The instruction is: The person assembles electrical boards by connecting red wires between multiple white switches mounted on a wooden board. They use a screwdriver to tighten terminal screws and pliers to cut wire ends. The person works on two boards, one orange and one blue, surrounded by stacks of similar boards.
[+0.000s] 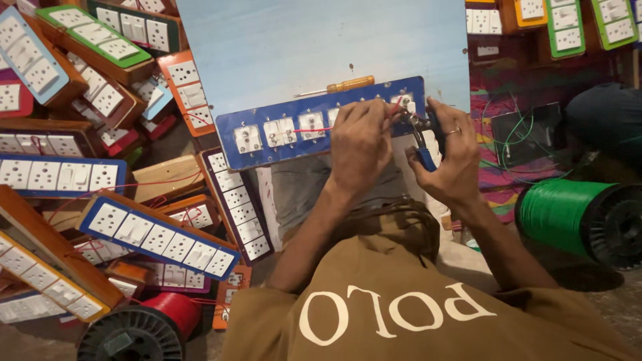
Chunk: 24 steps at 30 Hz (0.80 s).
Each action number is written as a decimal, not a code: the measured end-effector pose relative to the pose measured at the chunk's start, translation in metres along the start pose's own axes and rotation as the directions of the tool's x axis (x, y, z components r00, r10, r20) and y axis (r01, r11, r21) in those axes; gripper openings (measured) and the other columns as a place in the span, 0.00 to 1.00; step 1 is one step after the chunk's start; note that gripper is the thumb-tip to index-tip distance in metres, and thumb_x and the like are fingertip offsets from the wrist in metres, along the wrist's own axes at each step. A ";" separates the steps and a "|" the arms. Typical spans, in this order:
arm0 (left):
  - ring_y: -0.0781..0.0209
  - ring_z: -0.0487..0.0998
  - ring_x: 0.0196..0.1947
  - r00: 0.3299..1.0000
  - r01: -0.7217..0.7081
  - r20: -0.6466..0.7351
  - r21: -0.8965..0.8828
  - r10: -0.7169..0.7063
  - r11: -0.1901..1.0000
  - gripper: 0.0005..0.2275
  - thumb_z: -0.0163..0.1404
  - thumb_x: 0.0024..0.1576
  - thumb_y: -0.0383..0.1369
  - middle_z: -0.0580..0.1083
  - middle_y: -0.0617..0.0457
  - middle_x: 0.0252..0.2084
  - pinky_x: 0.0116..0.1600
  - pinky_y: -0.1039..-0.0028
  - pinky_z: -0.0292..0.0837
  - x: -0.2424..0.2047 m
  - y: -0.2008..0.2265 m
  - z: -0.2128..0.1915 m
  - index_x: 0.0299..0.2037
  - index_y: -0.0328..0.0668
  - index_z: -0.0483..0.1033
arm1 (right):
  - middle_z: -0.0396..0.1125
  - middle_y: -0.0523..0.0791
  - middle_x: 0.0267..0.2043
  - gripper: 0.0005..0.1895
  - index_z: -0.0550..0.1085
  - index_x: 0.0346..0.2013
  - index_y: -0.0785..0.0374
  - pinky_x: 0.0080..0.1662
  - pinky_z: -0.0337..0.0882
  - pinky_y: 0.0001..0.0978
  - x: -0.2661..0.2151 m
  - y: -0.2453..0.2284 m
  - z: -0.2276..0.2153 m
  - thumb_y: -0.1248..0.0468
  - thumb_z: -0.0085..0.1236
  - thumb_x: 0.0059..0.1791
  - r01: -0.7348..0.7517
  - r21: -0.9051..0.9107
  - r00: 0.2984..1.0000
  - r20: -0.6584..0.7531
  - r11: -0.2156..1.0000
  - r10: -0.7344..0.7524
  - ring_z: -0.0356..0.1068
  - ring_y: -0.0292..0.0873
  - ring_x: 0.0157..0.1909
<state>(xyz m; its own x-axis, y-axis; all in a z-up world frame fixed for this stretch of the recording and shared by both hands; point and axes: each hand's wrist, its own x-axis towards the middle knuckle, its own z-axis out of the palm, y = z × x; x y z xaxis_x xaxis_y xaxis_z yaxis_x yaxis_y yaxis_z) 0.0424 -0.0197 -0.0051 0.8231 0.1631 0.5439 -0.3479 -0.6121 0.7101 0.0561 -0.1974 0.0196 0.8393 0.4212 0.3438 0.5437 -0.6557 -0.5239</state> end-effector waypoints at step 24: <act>0.64 0.79 0.37 0.980 -0.089 -0.165 0.116 0.108 0.989 0.20 0.68 0.53 0.45 0.78 0.55 0.36 0.46 0.70 0.67 -0.008 0.000 0.020 0.41 0.39 0.75 | 0.59 0.50 0.70 0.38 0.56 0.75 0.59 0.72 0.64 0.42 0.031 0.069 0.011 0.64 0.54 0.50 -0.220 0.814 0.967 0.107 0.538 0.232 0.62 0.47 0.70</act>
<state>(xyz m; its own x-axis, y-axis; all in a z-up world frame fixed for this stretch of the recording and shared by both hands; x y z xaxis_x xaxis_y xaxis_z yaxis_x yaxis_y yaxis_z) 0.0449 -0.0369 -0.0187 0.6957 0.2216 0.6833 -0.3655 -0.7097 0.6023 0.1195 -0.2228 -0.0152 0.9382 0.3220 0.1269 0.1119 0.0649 -0.9916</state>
